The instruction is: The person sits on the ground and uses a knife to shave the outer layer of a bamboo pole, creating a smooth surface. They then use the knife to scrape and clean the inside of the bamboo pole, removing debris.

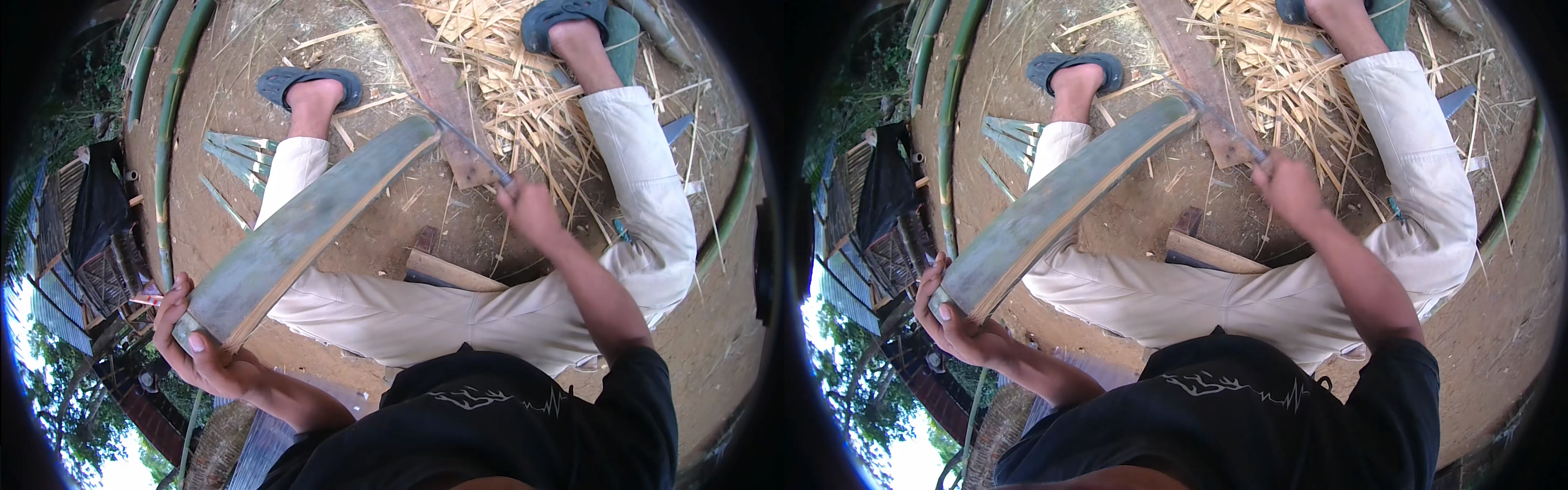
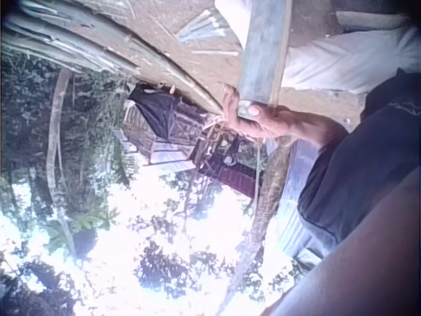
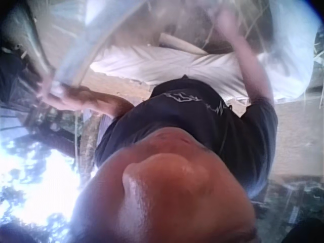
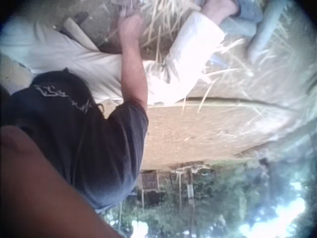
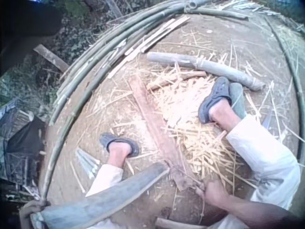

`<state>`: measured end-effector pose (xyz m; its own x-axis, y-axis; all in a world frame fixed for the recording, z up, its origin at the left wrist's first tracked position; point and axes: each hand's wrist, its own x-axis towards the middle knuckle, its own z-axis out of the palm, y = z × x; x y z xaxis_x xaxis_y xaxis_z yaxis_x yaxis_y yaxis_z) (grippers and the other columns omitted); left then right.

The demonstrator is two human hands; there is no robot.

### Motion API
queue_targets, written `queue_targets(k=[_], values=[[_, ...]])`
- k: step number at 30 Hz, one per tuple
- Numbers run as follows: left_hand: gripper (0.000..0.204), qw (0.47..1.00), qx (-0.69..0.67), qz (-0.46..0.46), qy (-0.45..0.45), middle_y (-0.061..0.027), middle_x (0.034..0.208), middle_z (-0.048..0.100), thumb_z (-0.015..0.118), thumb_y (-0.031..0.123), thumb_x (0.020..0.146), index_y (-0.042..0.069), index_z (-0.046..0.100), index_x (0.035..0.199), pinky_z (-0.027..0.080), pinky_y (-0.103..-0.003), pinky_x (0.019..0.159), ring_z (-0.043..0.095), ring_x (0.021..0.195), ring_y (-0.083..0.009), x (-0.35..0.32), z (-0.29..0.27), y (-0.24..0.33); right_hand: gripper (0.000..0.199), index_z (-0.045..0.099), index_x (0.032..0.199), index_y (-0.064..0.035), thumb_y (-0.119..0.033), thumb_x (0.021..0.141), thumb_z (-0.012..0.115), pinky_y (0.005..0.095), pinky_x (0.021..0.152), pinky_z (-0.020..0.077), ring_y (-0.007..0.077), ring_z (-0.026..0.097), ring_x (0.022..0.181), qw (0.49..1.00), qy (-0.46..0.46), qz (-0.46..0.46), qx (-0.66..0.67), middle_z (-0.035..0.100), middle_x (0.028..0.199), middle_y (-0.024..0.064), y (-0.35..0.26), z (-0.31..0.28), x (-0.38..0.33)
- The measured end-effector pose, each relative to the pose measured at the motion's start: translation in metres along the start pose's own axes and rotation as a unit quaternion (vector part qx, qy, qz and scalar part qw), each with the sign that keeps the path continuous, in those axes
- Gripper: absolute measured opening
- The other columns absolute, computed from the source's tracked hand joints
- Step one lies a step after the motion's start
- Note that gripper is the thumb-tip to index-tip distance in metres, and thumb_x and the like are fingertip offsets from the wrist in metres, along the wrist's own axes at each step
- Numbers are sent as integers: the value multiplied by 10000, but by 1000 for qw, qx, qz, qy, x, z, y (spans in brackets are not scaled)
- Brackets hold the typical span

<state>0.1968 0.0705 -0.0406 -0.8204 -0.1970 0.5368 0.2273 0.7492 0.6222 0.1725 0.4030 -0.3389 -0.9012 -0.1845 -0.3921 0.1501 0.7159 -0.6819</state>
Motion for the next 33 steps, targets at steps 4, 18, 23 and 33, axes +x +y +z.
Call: queue_targets(k=[4,18,23,33], values=[[383,999,-3,36,-11,-290,1153,596,513,242,934,-79,538,1140,434,-546,1106,599,1170,-410,-6,-1,0,280,580,1046,-53,-270,918,701,519,636,553,425,688,666,998,24,-49,-5,676,711,210,-5,-10,-1],[445,994,11,97,-51,-299,1151,574,570,313,916,-75,535,1130,432,-569,1078,594,1170,-423,-5,4,15,312,586,1040,-59,-304,905,723,514,652,565,421,692,706,995,29,69,-71,691,761,209,29,-2,25],[526,1000,25,-8,5,-302,1296,559,531,336,930,-92,537,1235,344,-557,1160,555,1253,-430,-9,11,26,319,593,1100,-49,-322,947,658,522,708,591,405,717,748,997,-43,-54,27,705,766,200,-29,-13,-13],[803,991,113,-23,-62,-266,1351,554,626,619,910,-32,481,1358,410,-509,1107,556,1253,-357,4,13,46,308,579,1076,-21,-306,970,627,516,678,585,430,705,715,996,-6,-74,48,677,712,210,-17,0,-22]])
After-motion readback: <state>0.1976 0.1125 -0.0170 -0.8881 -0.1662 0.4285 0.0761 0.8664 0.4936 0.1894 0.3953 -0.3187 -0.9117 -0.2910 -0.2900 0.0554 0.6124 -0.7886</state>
